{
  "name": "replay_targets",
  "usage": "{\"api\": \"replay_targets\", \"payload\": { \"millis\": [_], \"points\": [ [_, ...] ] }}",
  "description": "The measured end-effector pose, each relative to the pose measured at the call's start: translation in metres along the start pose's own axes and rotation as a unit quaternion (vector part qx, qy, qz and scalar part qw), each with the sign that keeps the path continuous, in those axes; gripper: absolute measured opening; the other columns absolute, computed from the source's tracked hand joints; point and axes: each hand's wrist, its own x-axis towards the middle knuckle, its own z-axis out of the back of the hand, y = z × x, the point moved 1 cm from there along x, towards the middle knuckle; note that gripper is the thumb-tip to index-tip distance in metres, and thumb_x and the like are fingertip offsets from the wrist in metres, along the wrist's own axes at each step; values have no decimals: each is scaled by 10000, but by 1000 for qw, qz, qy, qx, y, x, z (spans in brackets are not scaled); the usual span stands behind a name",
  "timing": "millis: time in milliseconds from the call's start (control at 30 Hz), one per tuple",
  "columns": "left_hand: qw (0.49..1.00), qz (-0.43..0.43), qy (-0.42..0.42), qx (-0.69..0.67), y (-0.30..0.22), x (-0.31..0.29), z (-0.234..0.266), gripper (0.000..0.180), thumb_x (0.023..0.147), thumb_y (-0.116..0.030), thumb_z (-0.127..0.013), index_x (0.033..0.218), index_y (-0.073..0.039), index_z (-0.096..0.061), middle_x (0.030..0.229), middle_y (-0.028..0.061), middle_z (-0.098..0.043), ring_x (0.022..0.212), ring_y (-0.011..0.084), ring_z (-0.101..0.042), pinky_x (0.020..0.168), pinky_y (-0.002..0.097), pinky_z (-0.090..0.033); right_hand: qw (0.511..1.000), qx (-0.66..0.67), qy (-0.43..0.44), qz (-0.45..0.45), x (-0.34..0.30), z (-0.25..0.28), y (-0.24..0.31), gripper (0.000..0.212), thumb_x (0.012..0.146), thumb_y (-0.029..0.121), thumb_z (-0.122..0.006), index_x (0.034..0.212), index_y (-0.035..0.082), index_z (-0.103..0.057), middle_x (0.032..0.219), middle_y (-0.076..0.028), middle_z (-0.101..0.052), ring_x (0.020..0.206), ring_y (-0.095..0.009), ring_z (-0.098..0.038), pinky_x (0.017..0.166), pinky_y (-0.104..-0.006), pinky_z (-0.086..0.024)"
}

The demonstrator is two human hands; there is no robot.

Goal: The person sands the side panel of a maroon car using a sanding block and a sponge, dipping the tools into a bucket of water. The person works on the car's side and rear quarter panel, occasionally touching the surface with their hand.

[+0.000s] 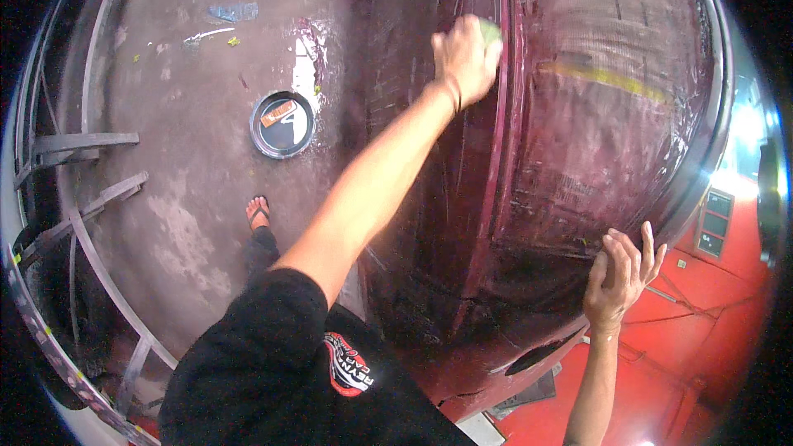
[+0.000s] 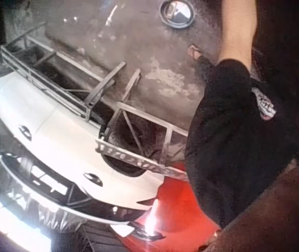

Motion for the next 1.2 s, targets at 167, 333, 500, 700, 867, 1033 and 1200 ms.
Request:
{"api": "replay_targets", "payload": {
  "millis": [167, 333, 500, 700, 867, 1033, 1200],
  "points": [
    [993, -41, 92, -68, -16, -179, 21, 408, 985, -284, -670, 1254, -7, -538, 1117, 185, -590, 1094, 367, -584, 980, 502, -379, 1000, 0, 15, -13, -3, 2, 2, 259, 899, 49, -674, 1135, 153, -693, 1213, -24, -736, 1451, -358, -492, 1291, -573, -160],
    [999, 23, 24, -39, 21, -56, 4, 393, 983, -326, -645, 1154, 8, -528, 1095, 217, -655, 1044, 420, -633, 941, 572, -434, 1000, -4, 8, -12, -4, 1, -1, 292, 886, 25, -694, 1137, 174, -690, 1192, 1, -748, 1435, -352, -514, 1284, -584, -186],
    [995, 88, 18, -37, 82, 45, -8, 400, 983, -336, -647, 1161, 0, -522, 1120, 241, -672, 1019, 445, -671, 921, 586, -440, 1000, -13, 11, -9, 4, -1, -2, 313, 876, 4, -698, 1138, 175, -693, 1184, 5, -753, 1426, -346, -526, 1281, -582, -198],
    [980, 131, 118, -92, 59, -227, 30, 423, 1006, -314, -652, 1257, 1, -524, 1158, 217, -628, 1075, 392, -601, 969, 535, -402, 999, -12, 34, -22, -3, 1, 0, 326, 866, 47, -672, 1168, 170, -686, 1245, -32, -729, 1457, -381, -481, 1292, -589, -140],
    [982, 123, 72, -125, 86, -80, -2, 399, 1010, -315, -626, 1223, -1, -503, 1126, 261, -642, 1019, 458, -610, 929, 576, -421, 999, -22, 36, -26, -1, 1, 3, 311, 872, 55, -671, 1167, 154, -683, 1240, -32, -729, 1454, -381, -485, 1289, -589, -149],
    [992, 109, -6, -59, 132, 56, -13, 510, 989, -435, -677, 1176, 9, -513, 1045, 251, -710, 984, 440, -710, 858, 527, -556, 999, -22, 27, -13, 8, -5, 1, 297, 885, 77, -667, 1173, 150, -684, 1242, -35, -728, 1457, -382, -480, 1288, -591, -153],
    [982, 126, 110, -91, 67, -190, 18, 446, 997, -335, -668, 1260, -5, -525, 1101, 229, -669, 1037, 421, -618, 943, 543, -464, 998, -40, 46, -25, -5, -1, 0, 293, 890, 105, -668, 1179, 151, -677, 1244, -37, -723, 1457, -384, -477, 1286, -601, -153]
  ]
}}
